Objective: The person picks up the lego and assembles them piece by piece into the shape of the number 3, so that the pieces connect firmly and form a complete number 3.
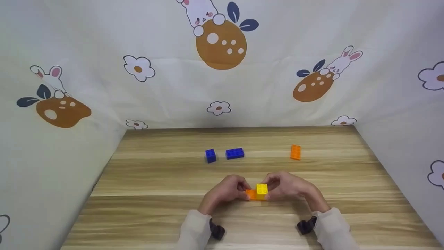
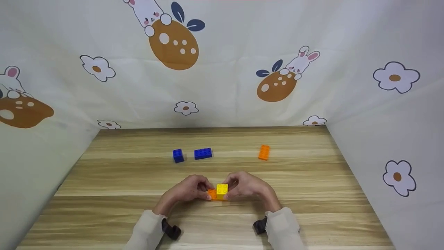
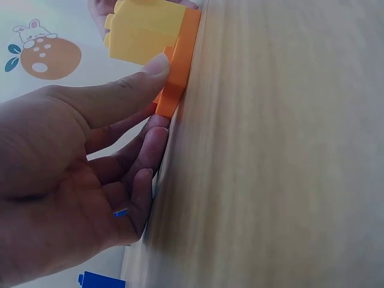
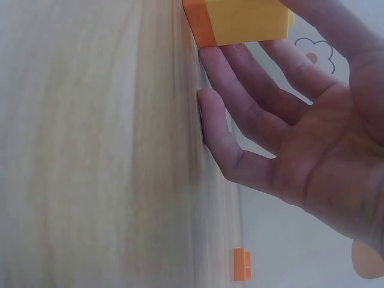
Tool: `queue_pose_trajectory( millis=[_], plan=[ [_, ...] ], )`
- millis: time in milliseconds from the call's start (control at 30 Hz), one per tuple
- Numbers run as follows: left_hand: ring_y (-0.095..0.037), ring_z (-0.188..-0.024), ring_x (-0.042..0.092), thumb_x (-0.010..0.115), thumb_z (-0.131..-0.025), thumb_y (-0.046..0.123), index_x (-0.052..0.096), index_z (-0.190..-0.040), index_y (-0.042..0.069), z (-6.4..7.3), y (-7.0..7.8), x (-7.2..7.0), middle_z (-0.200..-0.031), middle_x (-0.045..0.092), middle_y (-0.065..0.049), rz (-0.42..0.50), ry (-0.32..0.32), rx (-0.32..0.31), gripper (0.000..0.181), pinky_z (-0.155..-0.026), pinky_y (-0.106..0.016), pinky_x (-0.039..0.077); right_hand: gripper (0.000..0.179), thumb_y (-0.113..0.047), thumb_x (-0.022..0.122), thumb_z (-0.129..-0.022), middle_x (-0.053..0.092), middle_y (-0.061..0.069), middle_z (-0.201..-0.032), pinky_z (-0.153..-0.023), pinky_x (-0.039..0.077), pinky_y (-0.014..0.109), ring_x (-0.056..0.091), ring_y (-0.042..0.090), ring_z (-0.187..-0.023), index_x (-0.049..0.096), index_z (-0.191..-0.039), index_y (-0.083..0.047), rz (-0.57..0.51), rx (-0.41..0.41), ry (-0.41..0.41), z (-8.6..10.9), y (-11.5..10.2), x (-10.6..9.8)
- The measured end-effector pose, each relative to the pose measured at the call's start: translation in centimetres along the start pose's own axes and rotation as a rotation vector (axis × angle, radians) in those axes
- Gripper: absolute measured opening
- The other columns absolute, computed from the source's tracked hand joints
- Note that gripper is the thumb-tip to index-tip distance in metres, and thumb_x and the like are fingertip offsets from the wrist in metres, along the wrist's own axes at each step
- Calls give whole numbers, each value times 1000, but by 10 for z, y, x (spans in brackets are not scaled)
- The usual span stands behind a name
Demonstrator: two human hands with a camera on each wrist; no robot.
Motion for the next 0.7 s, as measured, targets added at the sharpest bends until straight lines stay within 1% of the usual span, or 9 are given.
queue_pose_trajectory(
  millis=[133,233,333,433,500,567,633,700],
  plan=[
    [-10,-78,59,83,-83,17,75,-101,12,0,-3,-3,-89,70,3,35,8,-6,21,-77,-23,55,31,-18,85,-79,73,7,-110,-97,56,43,68,22,-103,70,-106,-11,-7,-9,9,1,-1,0],
    [-12,-84,63,81,-85,20,74,-106,11,1,-6,-13,-97,72,0,36,49,-6,23,-83,-29,57,31,-17,85,-78,73,7,-109,-97,56,42,68,22,-103,70,-105,-12,-11,-15,13,1,-2,0],
    [-16,-95,66,77,-89,19,71,-116,9,2,-11,-29,-111,72,-6,67,144,-29,29,-89,-35,57,33,-18,86,-78,72,7,-109,-96,56,42,67,22,-102,71,-108,-13,-2,-20,19,0,-2,-2],
    [-22,-105,67,73,-92,17,65,-126,8,4,-18,-49,-125,67,-12,142,275,-62,36,-92,-40,57,38,-18,86,-78,71,7,-112,-96,56,42,66,23,-103,71,-112,-14,2,-13,24,0,-1,-3],
    [-26,-110,66,72,-92,15,63,-129,7,6,-22,-60,-131,63,-15,186,366,-70,39,-93,-41,57,40,-17,86,-77,70,7,-113,-96,56,42,66,23,-104,71,-114,-13,-6,5,29,0,0,-4],
    [-29,-113,65,72,-92,12,61,-131,5,5,-24,-68,-133,60,-18,203,442,-69,41,-95,-43,56,41,-17,86,-77,70,7,-113,-96,56,42,66,23,-104,70,-114,-13,-12,26,35,1,2,-4],
    [-31,-115,64,71,-93,12,59,-133,5,4,-26,-73,-134,58,-19,191,495,-71,42,-97,-44,56,41,-16,86,-76,69,7,-113,-96,56,41,66,22,-103,69,-114,-13,-15,52,42,2,5,-4],
    [-31,-115,65,70,-93,12,58,-134,5,2,-30,-76,-135,56,-20,177,528,-86,44,-97,-44,56,41,-16,86,-76,69,6,-113,-96,56,41,65,21,-103,68,-113,-14,-12,67,44,2,6,-2]
  ],
)
Point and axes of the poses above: each hand's wrist, its own z-axis away from the middle knuckle, its own x-axis out of the palm, y = z × x, the point moved 10 cm from there along -z, towards the middle knuckle
